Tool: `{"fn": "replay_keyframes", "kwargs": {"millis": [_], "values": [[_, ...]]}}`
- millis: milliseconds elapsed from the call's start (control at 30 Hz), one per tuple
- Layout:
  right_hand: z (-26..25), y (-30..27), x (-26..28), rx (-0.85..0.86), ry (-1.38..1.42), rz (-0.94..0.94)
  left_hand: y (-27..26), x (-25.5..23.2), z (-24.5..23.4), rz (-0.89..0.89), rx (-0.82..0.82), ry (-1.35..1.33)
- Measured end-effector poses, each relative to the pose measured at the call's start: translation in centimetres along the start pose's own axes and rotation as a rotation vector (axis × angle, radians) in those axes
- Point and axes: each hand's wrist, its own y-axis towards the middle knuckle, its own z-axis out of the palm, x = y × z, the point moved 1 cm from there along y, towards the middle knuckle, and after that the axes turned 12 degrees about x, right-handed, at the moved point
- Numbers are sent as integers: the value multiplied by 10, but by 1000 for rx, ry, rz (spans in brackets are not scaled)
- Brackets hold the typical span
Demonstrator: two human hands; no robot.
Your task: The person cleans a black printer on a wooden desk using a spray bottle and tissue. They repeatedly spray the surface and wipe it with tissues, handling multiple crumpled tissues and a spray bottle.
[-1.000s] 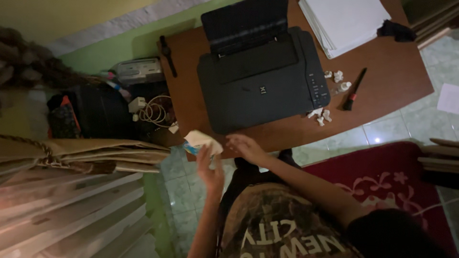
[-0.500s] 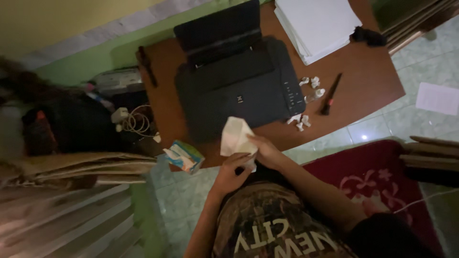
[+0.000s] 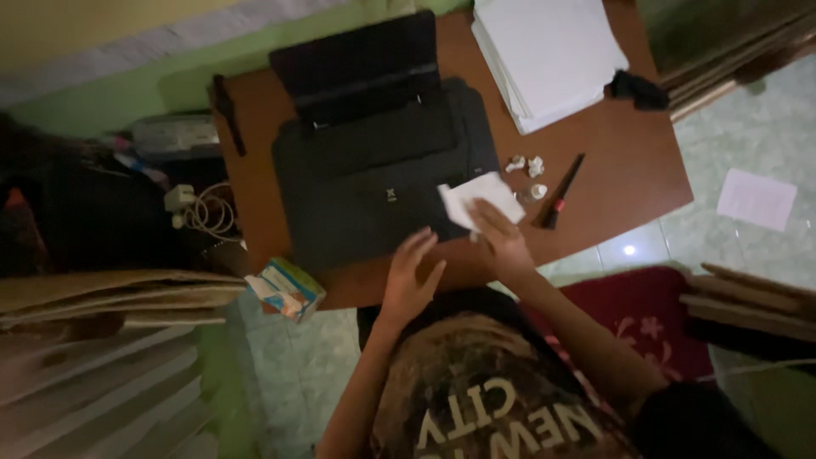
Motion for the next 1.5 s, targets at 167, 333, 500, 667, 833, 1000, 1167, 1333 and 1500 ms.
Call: {"fn": "replay_keyframes", "kwargs": {"millis": [167,333,500,667,833,1000,1167,1333,1500], "values": [[15,6,-11,184,206,-158,36,8,6,-57,-16,-21],[28,-2,-31,422,857,229,52,27,4,-46,-27,-256],[16,2,-34,337,1127,298,60,43,10,-174,3,-560],[14,4,-36,272,1158,260,87,37,1,-98,-108,-169],[38,-2,-63,61,1165,517,111,21,-9,-65,-58,-86],[55,-9,-83,-120,947,629,121,15,-6,-67,-91,-92],[50,0,-75,-195,1229,712,118,19,2,-111,-126,8],[44,28,-47,-239,1511,661,118,17,14,-145,72,-123],[43,36,-48,-176,1438,615,119,12,27,-71,331,-294]]}}
